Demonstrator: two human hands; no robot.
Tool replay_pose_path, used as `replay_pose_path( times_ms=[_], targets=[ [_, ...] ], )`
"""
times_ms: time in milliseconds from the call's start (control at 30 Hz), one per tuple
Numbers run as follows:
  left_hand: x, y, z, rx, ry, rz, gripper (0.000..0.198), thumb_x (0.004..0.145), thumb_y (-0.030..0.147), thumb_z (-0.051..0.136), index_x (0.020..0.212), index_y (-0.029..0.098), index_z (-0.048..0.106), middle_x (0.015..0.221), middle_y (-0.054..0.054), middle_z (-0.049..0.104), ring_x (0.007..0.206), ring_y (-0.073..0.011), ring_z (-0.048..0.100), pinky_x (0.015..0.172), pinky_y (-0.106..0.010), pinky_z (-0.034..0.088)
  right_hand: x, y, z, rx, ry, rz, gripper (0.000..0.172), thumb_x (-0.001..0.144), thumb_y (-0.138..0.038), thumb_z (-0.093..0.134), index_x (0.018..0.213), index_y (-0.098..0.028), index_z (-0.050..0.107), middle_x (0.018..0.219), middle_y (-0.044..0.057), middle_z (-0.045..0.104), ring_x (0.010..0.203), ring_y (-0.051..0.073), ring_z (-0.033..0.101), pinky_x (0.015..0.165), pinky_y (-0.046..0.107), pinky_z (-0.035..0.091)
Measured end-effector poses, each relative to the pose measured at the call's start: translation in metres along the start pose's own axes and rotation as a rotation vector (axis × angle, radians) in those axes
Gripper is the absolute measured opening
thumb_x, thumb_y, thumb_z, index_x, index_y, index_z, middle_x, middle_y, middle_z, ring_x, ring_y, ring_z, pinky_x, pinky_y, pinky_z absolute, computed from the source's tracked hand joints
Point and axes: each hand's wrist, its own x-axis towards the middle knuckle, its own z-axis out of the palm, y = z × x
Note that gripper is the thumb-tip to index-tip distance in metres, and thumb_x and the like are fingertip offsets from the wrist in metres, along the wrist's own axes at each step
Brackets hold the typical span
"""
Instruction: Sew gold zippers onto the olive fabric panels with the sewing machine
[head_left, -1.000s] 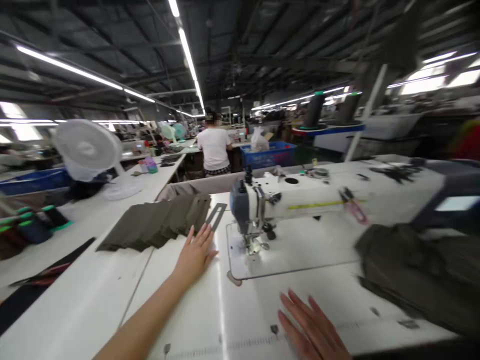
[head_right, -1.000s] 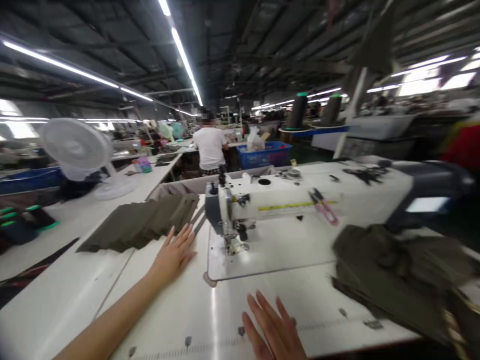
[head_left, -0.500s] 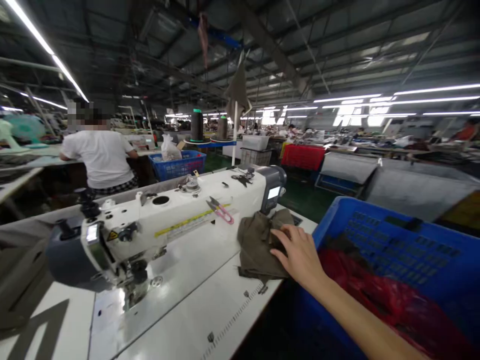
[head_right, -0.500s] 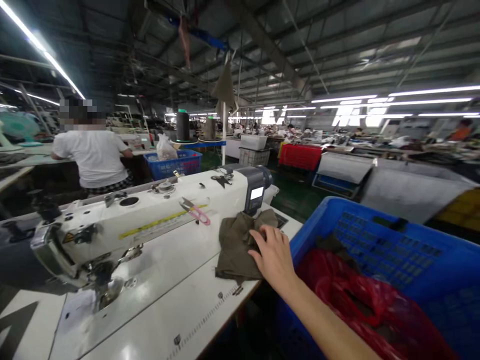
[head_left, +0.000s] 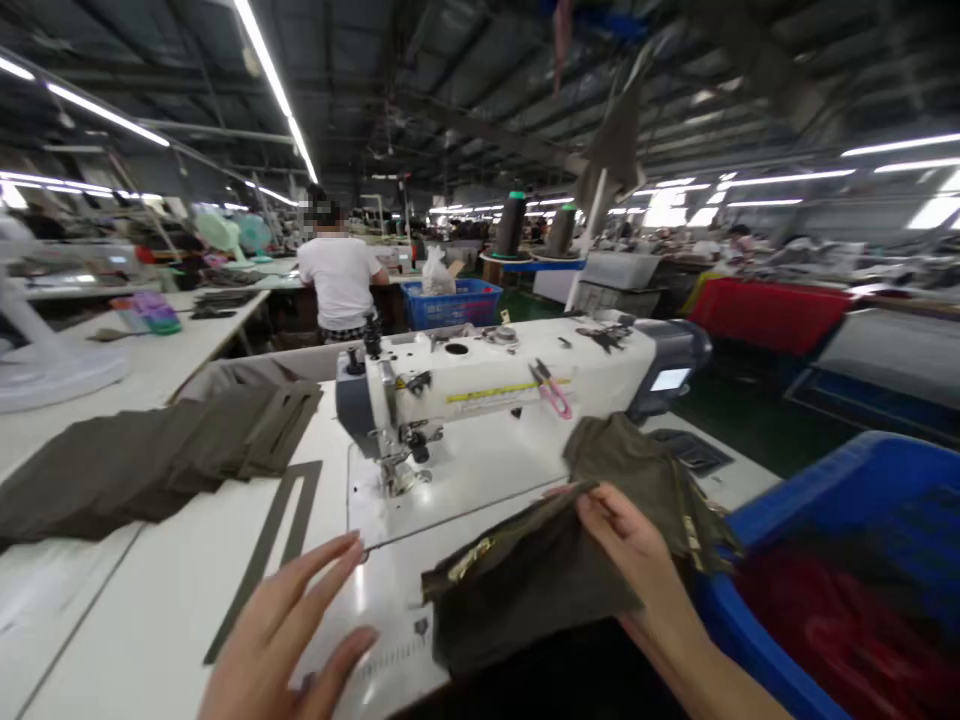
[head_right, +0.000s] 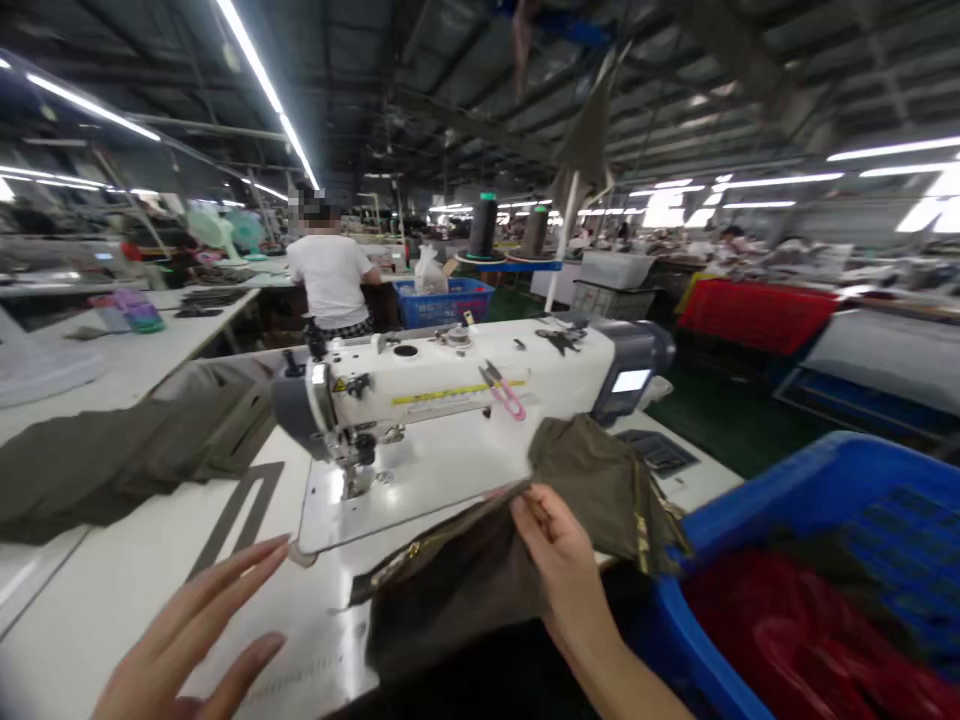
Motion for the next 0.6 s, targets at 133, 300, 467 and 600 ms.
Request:
replay_pose_path(
  times_ms=[133,300,467,600],
  targets=[
    [0.008,0.030,0.008,-0.027,-0.254,0.114,0.051,0.079,0.045,0.057,0.124,0.024,0.047,0.122,-0.011,0.054,0.107,-0.0286,0.053,0.089,-0.044,0.047,-0.005,0.037,0.017,-0.318,-0.241,-0.056,0.023,0.081,-0.031,0.049,0.097,-0.017,0.060,0.096,0.008,0.064,0.088,0.022,0.062,0.078,0.036,0.050],
    [-0.001,0.034,0.019,-0.054,-0.481,0.116,0.039,0.082,0.035,0.055,0.118,0.022,0.054,0.123,-0.012,0.053,0.110,-0.0283,0.050,0.096,-0.051,0.039,-0.014,0.026,0.001,-0.660,-0.290,-0.463,0.028,0.085,-0.015,0.039,0.102,-0.024,0.059,0.111,0.005,0.058,0.105,0.019,0.053,0.091,0.038,0.042],
    [0.005,0.033,0.014,-0.091,-0.482,0.100,0.032,0.087,0.027,0.047,0.118,0.022,0.053,0.120,-0.010,0.055,0.109,-0.0255,0.051,0.097,-0.049,0.038,-0.013,0.009,0.010,-0.679,-0.429,-0.602,0.021,0.086,-0.016,0.045,0.093,-0.025,0.063,0.097,0.005,0.062,0.094,0.019,0.057,0.082,0.037,0.047],
    [0.015,0.033,0.019,-0.108,-0.446,0.080,0.032,0.087,0.018,0.042,0.117,0.022,0.052,0.116,-0.010,0.056,0.105,-0.0234,0.052,0.092,-0.044,0.042,0.006,0.008,0.018,-0.708,-0.458,-0.493,0.014,0.084,-0.027,0.054,0.089,-0.023,0.066,0.092,0.005,0.064,0.088,0.019,0.058,0.079,0.035,0.047]
  ],
)
